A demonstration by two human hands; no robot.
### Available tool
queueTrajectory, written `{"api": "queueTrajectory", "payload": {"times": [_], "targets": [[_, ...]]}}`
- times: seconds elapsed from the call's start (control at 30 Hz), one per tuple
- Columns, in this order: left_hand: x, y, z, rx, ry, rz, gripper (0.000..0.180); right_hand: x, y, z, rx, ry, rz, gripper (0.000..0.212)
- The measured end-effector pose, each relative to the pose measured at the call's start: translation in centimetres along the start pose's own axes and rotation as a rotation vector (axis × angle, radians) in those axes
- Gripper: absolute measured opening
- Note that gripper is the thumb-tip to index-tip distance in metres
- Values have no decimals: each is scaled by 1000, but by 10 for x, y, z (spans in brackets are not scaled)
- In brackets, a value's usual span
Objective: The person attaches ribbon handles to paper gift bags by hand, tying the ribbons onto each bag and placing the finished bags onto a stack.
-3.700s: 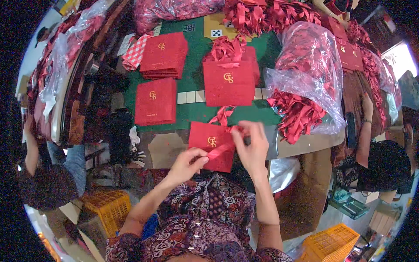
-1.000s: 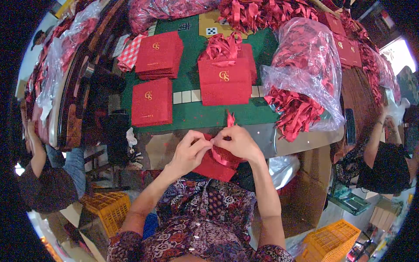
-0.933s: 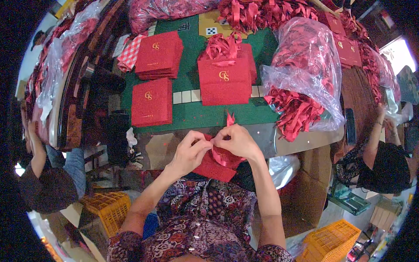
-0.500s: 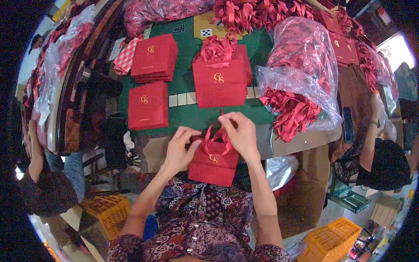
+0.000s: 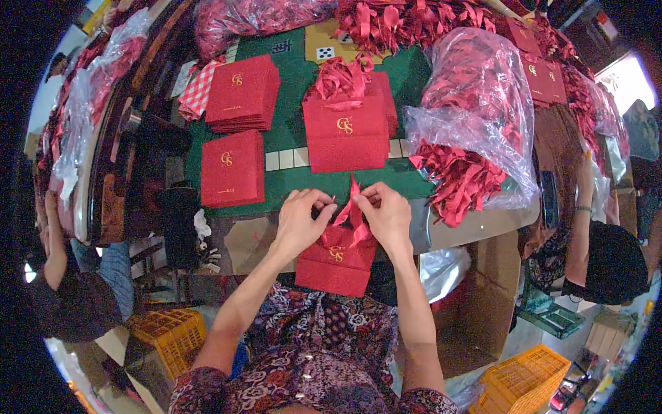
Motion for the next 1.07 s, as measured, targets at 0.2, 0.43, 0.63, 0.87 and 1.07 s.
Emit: {"api": "queueTrajectory", "payload": {"times": [0.2,0.43,0.63,0.87,1.07], "targets": [[-2,-3,4,49,124,221,13,-10,3,5,-103,-10,-299,15],[8,1,5,-20,110,274,15,-6,-11,10,-243,-66,-577,8],[12,2,3,-53,59,240,16,-7,-10,11,-264,-52,-580,8],[-11,16,22,-237,306,523,59,-10,12,9,-88,-96,-685,9],[-4,22,65,-291,91,417,85,-8,12,-2,-56,-70,-585,13]]}}
Point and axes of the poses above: each hand's wrist, its own z-axis away from the middle knuckle, its own y-axis out of the back of the hand, x = y × z, the point moved 3 cm from there along -z, towards the middle knuckle, and after that the axes turned 9 degrees about x, right-handed, at the moved point
